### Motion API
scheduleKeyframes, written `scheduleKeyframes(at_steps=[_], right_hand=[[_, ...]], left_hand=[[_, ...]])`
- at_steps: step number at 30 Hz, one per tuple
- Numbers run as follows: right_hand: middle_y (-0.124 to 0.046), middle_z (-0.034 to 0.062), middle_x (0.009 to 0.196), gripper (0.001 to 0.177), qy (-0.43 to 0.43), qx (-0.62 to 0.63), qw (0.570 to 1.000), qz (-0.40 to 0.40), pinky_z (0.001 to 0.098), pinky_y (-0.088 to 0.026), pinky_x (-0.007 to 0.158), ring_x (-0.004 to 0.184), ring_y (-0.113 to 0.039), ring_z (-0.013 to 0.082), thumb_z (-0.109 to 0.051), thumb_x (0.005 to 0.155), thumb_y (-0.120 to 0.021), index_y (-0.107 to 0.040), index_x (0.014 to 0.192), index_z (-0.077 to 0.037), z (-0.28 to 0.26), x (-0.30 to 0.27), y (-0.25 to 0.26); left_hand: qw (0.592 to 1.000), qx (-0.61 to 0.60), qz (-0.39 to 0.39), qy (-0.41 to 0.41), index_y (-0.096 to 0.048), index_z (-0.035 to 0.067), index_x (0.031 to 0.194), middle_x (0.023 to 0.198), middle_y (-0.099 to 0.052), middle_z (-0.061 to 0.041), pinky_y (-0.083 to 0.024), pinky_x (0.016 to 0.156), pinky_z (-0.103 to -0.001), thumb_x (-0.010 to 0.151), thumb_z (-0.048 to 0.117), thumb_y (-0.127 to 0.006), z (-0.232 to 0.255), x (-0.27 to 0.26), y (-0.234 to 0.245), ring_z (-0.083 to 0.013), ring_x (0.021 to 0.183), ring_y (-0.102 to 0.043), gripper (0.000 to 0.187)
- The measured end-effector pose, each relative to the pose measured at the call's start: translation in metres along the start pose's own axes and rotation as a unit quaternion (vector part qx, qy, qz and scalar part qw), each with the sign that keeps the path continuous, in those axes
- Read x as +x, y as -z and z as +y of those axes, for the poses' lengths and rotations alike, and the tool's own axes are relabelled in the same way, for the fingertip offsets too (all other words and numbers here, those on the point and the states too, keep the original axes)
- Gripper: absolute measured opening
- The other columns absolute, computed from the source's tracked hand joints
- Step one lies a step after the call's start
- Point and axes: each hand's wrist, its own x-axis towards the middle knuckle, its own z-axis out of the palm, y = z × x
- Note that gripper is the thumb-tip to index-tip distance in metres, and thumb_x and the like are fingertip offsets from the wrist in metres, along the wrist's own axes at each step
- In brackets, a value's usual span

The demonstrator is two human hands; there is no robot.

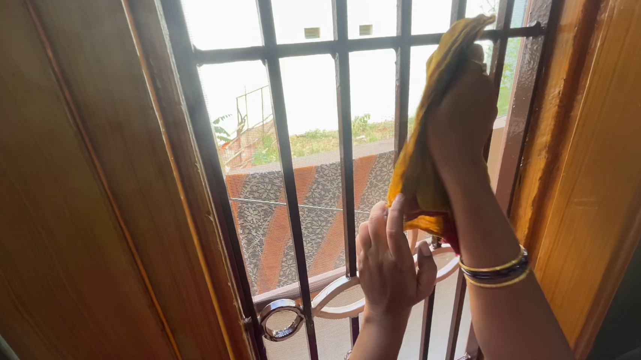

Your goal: The person wipes the metal bars of a window grill using a yellow cloth, moving the cloth up and down the vertical and decorative elements of the frame.

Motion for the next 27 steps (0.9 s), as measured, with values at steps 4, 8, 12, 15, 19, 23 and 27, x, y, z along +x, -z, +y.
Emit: scheduleKeyframes(at_steps=[4,8,12,15,19,23,27], right_hand=[[-0.066,0.0058,0.093,0.030,-0.187,0.363,0.910,-0.070,0.0376,-0.053,0.071,0.083,-0.067,0.0227,-0.030,0.113,-0.057,-0.059,0.118,0.000,0.030,0.016,0.004],[-0.065,0.0068,0.089,0.032,-0.292,0.478,0.826,-0.064,0.0370,-0.051,0.066,0.077,-0.065,0.0232,-0.034,0.115,-0.054,-0.059,0.112,-0.002,0.024,0.018,0.006],[-0.063,0.0078,0.084,0.035,-0.258,0.445,0.857,-0.041,0.0363,-0.049,0.062,0.072,-0.063,0.0238,-0.037,0.116,-0.052,-0.059,0.106,-0.004,-0.006,-0.037,0.023],[-0.063,0.0085,0.080,0.039,-0.147,0.299,0.942,-0.035,0.0359,-0.047,0.058,0.068,-0.061,0.0242,-0.040,0.117,-0.051,-0.060,0.102,-0.006,-0.019,-0.072,0.029],[-0.069,0.0219,0.079,0.036,-0.145,0.046,0.988,-0.039,0.0454,-0.053,0.061,0.074,-0.072,0.0379,-0.029,0.111,-0.047,-0.059,0.100,0.003,-0.012,-0.104,0.025],[-0.069,0.0241,0.079,0.036,-0.154,0.042,0.985,-0.063,0.0480,-0.052,0.063,0.077,-0.072,0.0414,-0.027,0.112,-0.046,-0.058,0.098,0.005,-0.003,-0.132,0.027],[-0.068,0.0240,0.075,0.035,-0.199,0.043,0.972,-0.117,0.0477,-0.053,0.060,0.071,-0.072,0.0404,-0.026,0.108,-0.049,-0.056,0.095,0.005,-0.006,-0.154,0.043]], left_hand=[[1.000,0.000,0.013,0.002,-0.041,-0.001,0.150,0.135,-0.056,-0.030,-0.049,0.100,-0.053,0.095,0.025,-0.054,0.000,-0.003,-0.003,-0.0453,0.113,-0.059,0.063],[0.998,0.000,0.054,-0.029,-0.036,-0.001,0.146,0.138,-0.055,-0.031,-0.048,0.098,-0.053,0.099,0.027,-0.055,-0.003,-0.004,-0.009,-0.0441,0.112,-0.059,0.058],[0.997,-0.006,0.070,-0.040,-0.034,0.003,0.145,0.140,-0.054,-0.032,-0.048,0.098,-0.054,0.100,0.029,-0.054,-0.005,-0.008,-0.013,-0.0452,0.112,-0.060,0.055],[0.996,-0.028,0.077,-0.043,-0.033,0.004,0.146,0.142,-0.053,-0.032,-0.048,0.100,-0.055,0.103,0.031,-0.052,-0.007,-0.007,-0.015,-0.0459,0.114,-0.060,0.054],[0.995,-0.052,0.077,-0.039,-0.032,0.005,0.146,0.145,-0.052,-0.032,-0.048,0.102,-0.055,0.106,0.036,-0.047,-0.010,-0.012,-0.019,-0.0460,0.115,-0.060,0.053],[0.995,-0.042,0.082,-0.041,-0.032,0.006,0.147,0.147,-0.052,-0.031,-0.048,0.105,-0.055,0.110,0.040,-0.044,-0.012,-0.015,-0.021,-0.0453,0.118,-0.059,0.052],[0.996,-0.028,0.072,-0.037,-0.033,0.006,0.147,0.147,-0.052,-0.030,-0.048,0.105,-0.055,0.110,0.041,-0.041,-0.008,-0.014,-0.018,-0.0438,0.117,-0.060,0.052]])
